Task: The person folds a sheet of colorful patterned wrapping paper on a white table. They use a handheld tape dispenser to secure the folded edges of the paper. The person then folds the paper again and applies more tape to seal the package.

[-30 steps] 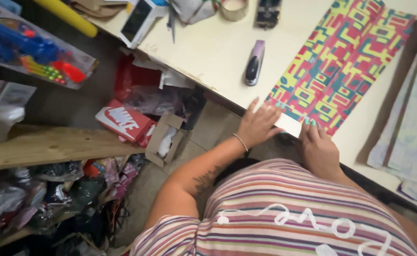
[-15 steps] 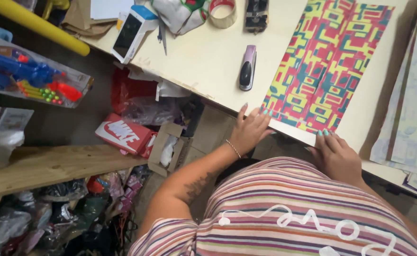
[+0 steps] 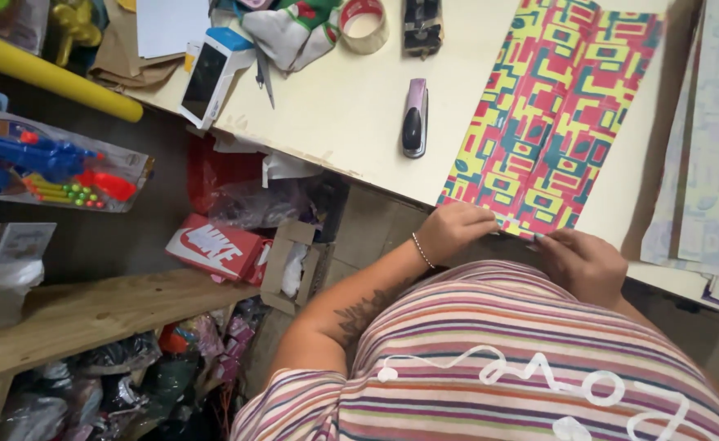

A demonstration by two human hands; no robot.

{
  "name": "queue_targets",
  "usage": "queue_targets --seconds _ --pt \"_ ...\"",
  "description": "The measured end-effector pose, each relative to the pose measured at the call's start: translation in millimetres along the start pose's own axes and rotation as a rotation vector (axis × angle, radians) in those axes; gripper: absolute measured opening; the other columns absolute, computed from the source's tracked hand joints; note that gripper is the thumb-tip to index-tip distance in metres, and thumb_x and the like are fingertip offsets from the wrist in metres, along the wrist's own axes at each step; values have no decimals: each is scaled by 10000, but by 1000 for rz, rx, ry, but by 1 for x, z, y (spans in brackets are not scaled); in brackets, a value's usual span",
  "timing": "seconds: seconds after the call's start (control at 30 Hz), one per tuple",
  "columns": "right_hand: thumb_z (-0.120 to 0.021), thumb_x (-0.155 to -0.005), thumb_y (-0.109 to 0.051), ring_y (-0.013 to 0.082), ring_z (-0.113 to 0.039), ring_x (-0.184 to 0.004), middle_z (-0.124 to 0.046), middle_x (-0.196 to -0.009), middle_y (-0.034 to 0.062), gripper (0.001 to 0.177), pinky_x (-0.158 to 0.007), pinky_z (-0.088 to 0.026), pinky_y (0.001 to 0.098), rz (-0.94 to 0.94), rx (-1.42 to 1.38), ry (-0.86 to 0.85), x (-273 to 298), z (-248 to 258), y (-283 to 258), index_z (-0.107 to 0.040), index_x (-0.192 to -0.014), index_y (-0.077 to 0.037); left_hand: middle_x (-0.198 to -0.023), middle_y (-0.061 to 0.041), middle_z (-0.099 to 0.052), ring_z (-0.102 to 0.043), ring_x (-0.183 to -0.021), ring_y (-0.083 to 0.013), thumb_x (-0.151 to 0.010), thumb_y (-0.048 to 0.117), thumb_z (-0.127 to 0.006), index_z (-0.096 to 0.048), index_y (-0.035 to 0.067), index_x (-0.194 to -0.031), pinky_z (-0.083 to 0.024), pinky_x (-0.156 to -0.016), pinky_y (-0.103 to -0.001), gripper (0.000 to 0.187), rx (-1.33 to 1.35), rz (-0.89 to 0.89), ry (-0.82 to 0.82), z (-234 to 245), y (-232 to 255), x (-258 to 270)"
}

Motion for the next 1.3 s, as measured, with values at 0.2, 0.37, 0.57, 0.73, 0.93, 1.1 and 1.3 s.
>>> queue_targets --seconds 0.2,0.37,0.57,0.73,0.93,1.1,1.3 --pt "-817 -940 -108 265 -689 -999 -646 -1223 201 168 -822 -596 416 -227 -243 68 13 -11 22 -773 -1063 -3 -1061 -55 -734 -706 -852 -243 -1031 114 -622 -707 120 -1021 -570 -733 -383 86 -22 62 -58 0 -9 -17" --pt "-831 -959 -75 301 -654 -1046 -626 -1156 181 143 -816 -561 419 -373 -138 1 9 -18 33 -770 -1035 30 -942 -69 -734 -708 -852 -252 -987 186 -653 -693 99 -982 -564 -732 -387 97 55 218 -196 -14 -27 -28" --pt "-834 -925 -136 240 -642 -812 -601 -1119 133 184 -703 -548 408 -614 -113 -227 -7 -21 46 -747 -1072 -66 -841 -34 -705 -684 -770 -236 -947 238 -629 -718 133 -910 -544 -617 -375 142 72 411 -326 -18 -38 -39" --pt "-820 -891 -223 273 -659 -907 -591 -1155 116 230 -755 -536 459 -772 -36 -426 -25 -22 45 -756 -1102 -158 -835 -10 -716 -691 -753 -208 -900 212 -669 -754 150 -882 -565 -615 -354 107 57 468 -324 -19 -39 -42" --pt "-720 -938 -301 342 -595 -1156 -685 -1323 78 295 -1021 -372 527 -17 166 -242 -18 -40 15 -764 -1226 -256 -848 48 -727 -705 -787 -234 -816 230 -651 -715 214 -814 -543 -674 -411 66 12 458 -407 -26 -44 -48" --pt "-523 -995 -248 172 -587 -1294 -603 -1272 7 378 -1273 -328 452 208 491 -427 20 -87 13 -590 -1364 -199 -764 1 -691 -739 -842 -270 -741 303 -729 -681 256 -786 -599 -774 -416 80 -33 559 -423 -33 -53 -43" --pt "-483 -972 -185 213 -625 -1303 -648 -1309 62 522 -1210 -358 457 163 522 -331 -12 -51 -17 -528 -1491 -160 -802 10 -688 -746 -883 -251 -830 295 -724 -670 232 -873 -600 -803 -387 94 -40 618 -374 -29 -51 -28"
Point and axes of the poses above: each hand's wrist, its own x-axis away from the middle knuckle, its own z-axis out of the back of the hand, y = z × x, the point moved 5 cm from there along -x, towards the middle knuckle
